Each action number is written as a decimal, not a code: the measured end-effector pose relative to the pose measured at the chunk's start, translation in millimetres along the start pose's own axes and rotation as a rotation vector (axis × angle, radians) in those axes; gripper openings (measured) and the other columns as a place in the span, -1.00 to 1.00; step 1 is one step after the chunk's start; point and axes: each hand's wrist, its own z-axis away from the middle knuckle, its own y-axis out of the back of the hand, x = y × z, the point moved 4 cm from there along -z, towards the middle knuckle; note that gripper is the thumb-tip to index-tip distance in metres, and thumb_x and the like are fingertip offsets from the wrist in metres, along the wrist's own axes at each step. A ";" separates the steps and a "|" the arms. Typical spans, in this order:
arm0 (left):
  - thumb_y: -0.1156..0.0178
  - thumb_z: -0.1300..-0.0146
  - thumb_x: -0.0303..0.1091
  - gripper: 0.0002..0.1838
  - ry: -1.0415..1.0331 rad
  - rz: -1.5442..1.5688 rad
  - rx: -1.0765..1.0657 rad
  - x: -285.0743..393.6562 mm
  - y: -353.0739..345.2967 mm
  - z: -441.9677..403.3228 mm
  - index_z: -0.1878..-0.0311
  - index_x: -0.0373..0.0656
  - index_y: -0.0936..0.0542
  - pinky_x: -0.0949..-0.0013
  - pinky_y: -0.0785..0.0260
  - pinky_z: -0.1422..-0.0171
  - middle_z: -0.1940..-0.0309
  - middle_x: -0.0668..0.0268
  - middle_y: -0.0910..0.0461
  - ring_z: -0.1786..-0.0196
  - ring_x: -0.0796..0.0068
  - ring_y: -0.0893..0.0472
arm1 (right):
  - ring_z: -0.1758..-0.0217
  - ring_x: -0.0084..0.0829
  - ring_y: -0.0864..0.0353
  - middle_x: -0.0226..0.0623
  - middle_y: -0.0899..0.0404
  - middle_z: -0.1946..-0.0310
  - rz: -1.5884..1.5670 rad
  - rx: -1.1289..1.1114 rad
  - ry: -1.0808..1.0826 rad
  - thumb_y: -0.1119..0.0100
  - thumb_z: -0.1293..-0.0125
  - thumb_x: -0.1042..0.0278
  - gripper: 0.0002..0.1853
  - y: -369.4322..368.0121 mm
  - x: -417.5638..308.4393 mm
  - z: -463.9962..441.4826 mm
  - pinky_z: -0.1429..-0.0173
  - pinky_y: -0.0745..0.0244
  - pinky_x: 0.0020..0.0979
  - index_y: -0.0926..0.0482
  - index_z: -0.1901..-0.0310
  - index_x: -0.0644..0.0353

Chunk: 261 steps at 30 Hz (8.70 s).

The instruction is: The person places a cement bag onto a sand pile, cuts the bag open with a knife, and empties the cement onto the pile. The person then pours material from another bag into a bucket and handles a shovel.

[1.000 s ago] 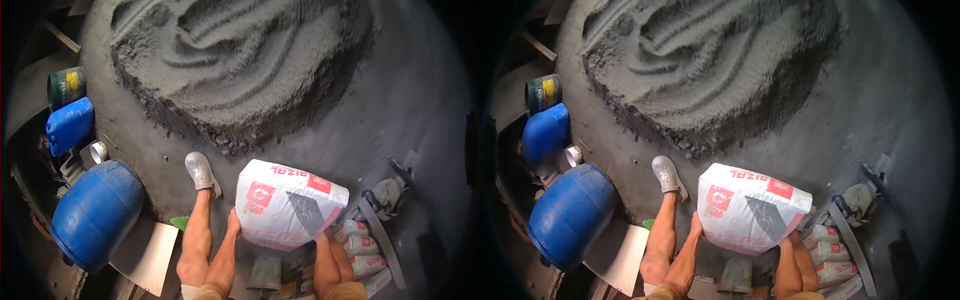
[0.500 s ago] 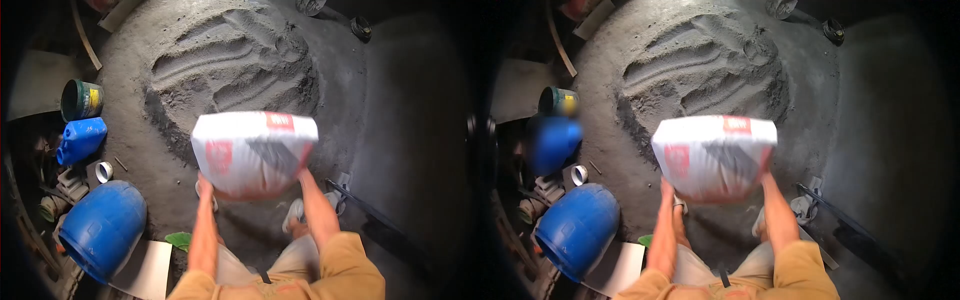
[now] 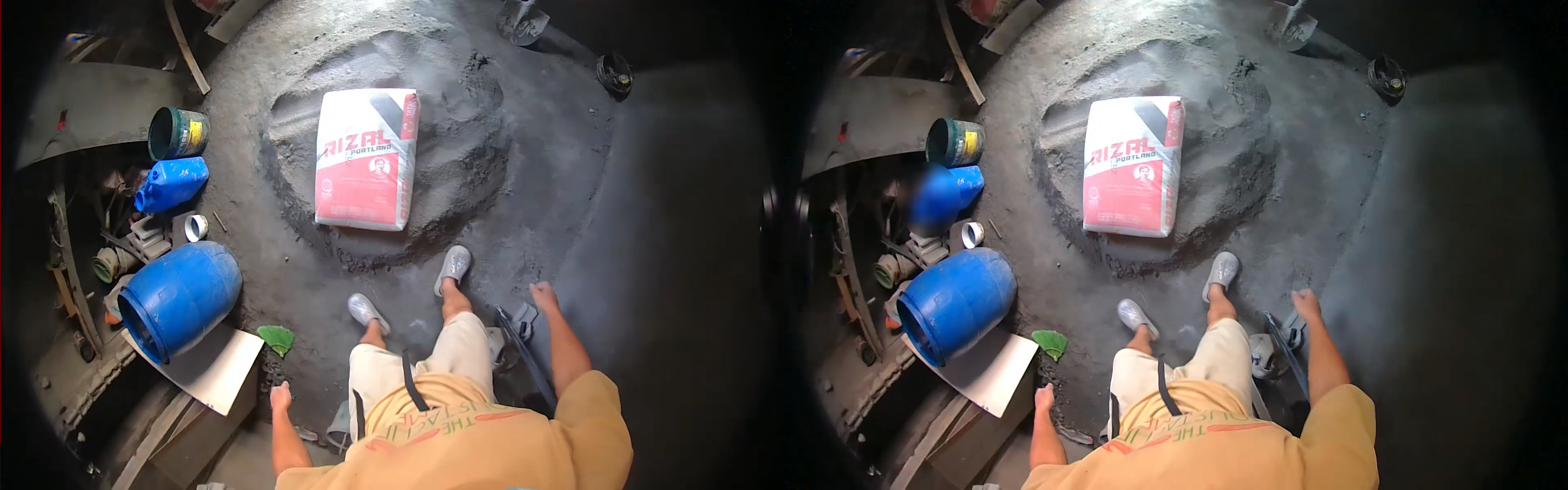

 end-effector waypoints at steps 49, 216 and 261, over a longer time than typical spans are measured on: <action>-0.15 -0.29 0.05 -0.54 -0.119 1.336 0.078 -166.4 145.5 -291.6 0.09 -0.22 -0.62 0.22 -0.40 -0.07 0.17 0.16 -0.67 0.03 0.27 -0.62 | 0.43 -0.41 -0.44 -0.31 -0.53 0.35 -0.231 0.245 0.724 -0.13 -0.30 -0.03 -0.54 -178.9 -710.1 69.9 0.34 -0.37 -0.35 -0.55 -0.01 0.22; -0.23 -0.18 0.09 -0.64 -0.173 2.848 0.932 -656.7 1116.1 -1006.5 0.24 -0.01 -0.53 0.56 -0.25 0.60 0.56 0.37 -0.52 0.63 0.61 -0.42 | 0.01 -0.22 -0.61 -0.22 -0.62 0.03 0.989 1.963 2.082 -0.10 -0.36 0.14 -0.70 -394.9 -2082.3 972.3 -0.10 -0.53 -0.26 -0.60 -0.02 0.07; -0.11 -0.26 0.26 -0.50 -0.015 2.728 0.799 -696.7 1108.5 -1035.8 0.24 -0.06 -0.53 0.52 -0.22 0.54 0.55 0.39 -0.45 0.58 0.61 -0.38 | 0.09 -0.24 -0.67 -0.26 -0.65 0.00 1.010 2.054 2.036 -0.08 -0.40 0.04 -0.65 -374.3 -2106.0 961.4 -0.05 -0.55 -0.25 -0.64 -0.04 0.04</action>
